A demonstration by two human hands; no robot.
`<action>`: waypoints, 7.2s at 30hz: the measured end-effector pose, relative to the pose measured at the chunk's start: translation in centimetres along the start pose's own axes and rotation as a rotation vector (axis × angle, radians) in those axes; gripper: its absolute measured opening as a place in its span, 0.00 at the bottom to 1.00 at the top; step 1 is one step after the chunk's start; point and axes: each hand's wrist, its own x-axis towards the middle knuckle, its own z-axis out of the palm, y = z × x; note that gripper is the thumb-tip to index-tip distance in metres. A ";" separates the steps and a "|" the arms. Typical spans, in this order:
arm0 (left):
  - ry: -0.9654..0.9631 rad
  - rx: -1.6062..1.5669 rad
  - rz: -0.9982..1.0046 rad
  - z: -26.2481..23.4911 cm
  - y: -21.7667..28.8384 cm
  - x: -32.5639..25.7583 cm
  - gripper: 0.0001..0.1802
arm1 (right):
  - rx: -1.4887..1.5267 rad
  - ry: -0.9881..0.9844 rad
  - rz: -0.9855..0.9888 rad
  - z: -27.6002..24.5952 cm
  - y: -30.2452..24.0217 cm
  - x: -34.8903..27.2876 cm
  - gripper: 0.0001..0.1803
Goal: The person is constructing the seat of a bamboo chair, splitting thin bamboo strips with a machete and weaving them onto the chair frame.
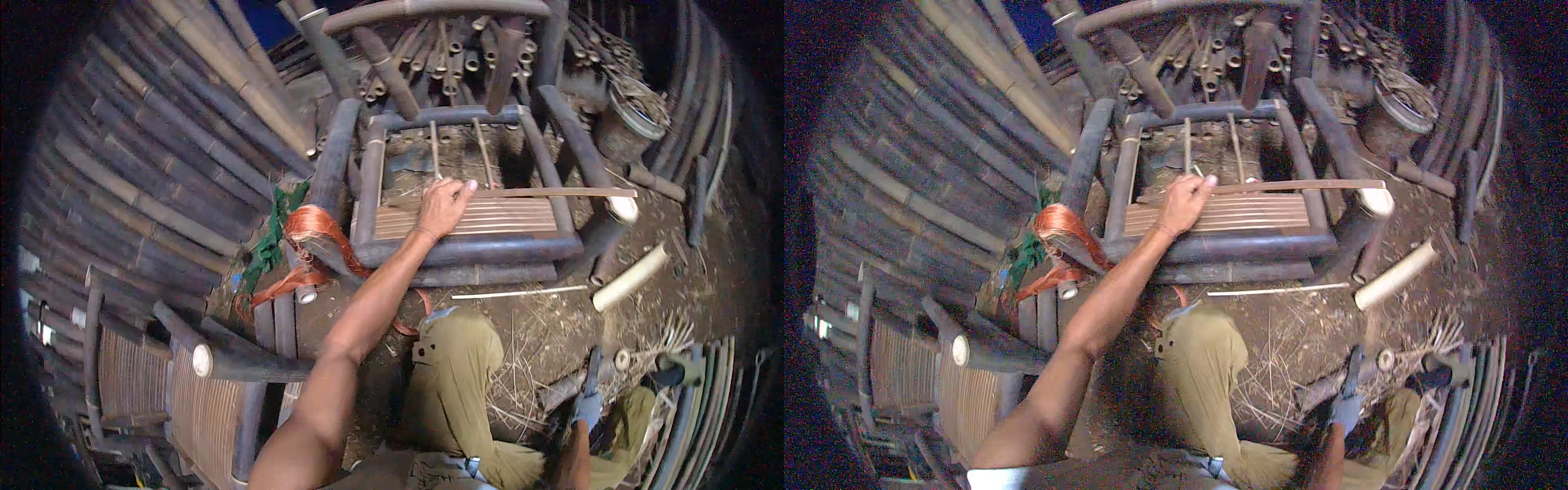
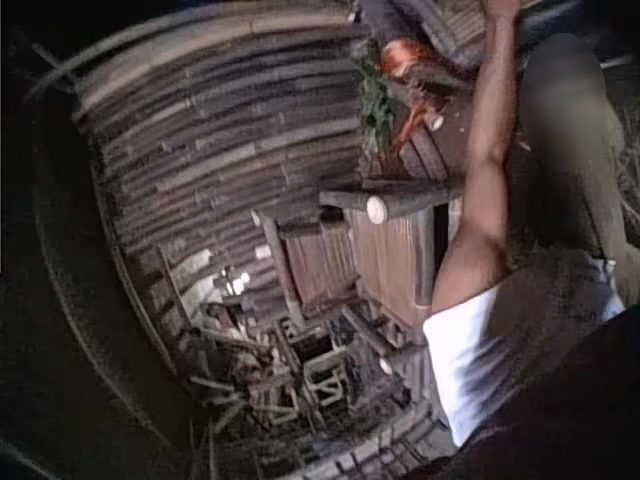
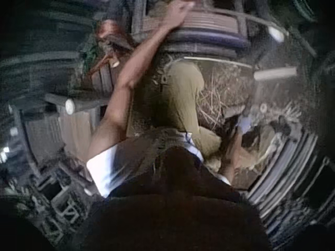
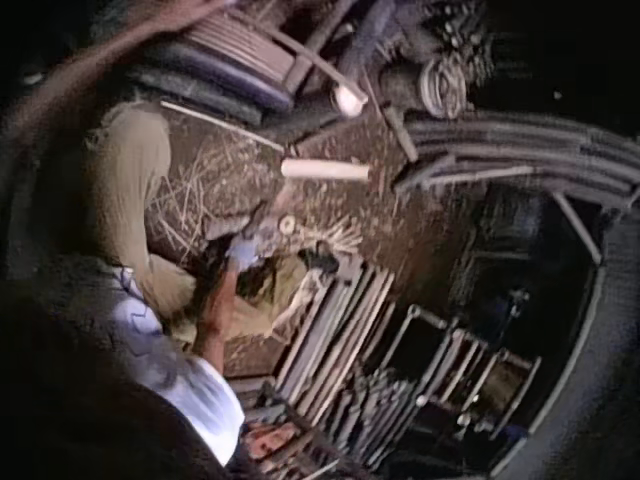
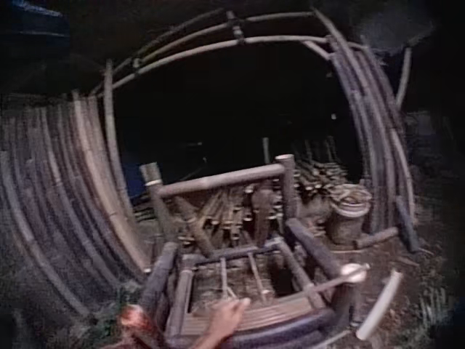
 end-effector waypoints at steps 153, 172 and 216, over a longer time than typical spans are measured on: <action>-0.675 0.182 -0.410 7.8 -2.8 4.7 0.23 | -0.198 -0.270 -1.143 -17.0 -44.4 -3.2 0.26; -0.192 0.544 -0.411 -0.6 -0.7 -4.7 0.27 | -0.253 0.257 -0.414 -16.2 -15.5 2.8 0.30; -0.765 -0.186 -0.279 2.6 -15.5 5.1 0.17 | -0.237 -0.548 -1.601 -0.1 -64.7 6.4 0.08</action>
